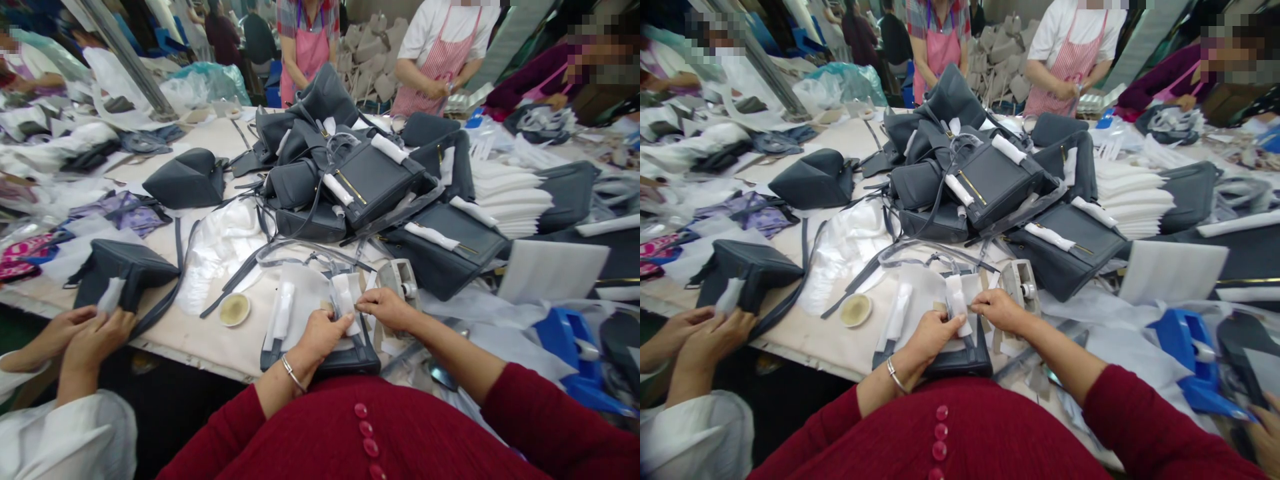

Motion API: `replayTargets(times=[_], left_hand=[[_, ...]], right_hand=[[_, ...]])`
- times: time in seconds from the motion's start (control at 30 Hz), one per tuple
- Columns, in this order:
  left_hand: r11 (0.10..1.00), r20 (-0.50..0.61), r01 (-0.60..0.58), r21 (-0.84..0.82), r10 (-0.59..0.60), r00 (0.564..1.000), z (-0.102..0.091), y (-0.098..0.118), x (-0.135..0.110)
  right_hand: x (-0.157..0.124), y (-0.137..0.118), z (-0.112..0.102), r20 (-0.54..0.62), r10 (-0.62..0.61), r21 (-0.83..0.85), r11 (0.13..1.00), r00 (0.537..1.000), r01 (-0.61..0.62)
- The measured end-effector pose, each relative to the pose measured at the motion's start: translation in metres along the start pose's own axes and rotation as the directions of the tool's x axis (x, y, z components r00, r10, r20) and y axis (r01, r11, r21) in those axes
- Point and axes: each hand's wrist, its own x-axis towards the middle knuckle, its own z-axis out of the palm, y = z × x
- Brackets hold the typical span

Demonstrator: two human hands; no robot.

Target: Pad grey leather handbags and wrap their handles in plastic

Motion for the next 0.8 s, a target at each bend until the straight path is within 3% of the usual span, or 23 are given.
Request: replayTargets(times=[0.13,0.27,0.6,0.7,0.8], left_hand=[[0.986,0.028,0.021,-0.165,-0.017,0.999,0.003,-0.002,0.0],[0.946,0.061,-0.003,-0.325,0.024,0.998,0.003,-0.001,0.0],[0.917,0.052,-0.006,-0.399,0.029,0.998,0.007,-0.008,0.006],[0.902,0.068,0.021,-0.431,0.009,0.998,0.008,-0.008,0.007],[0.865,0.097,0.068,-0.496,-0.023,0.995,0.007,-0.005,0.005]], right_hand=[[0.012,-0.001,-0.011,0.133,-0.107,0.046,0.994,0.985,0.101],[0.024,0.002,-0.015,0.192,-0.222,0.073,0.975,0.956,0.211],[0.031,0.014,-0.011,0.206,-0.35,0.064,0.937,0.914,0.345],[0.025,0.012,-0.013,0.194,-0.341,0.024,0.939,0.92,0.343],[0.008,0.009,-0.016,0.154,-0.239,0.019,0.971,0.959,0.239]])
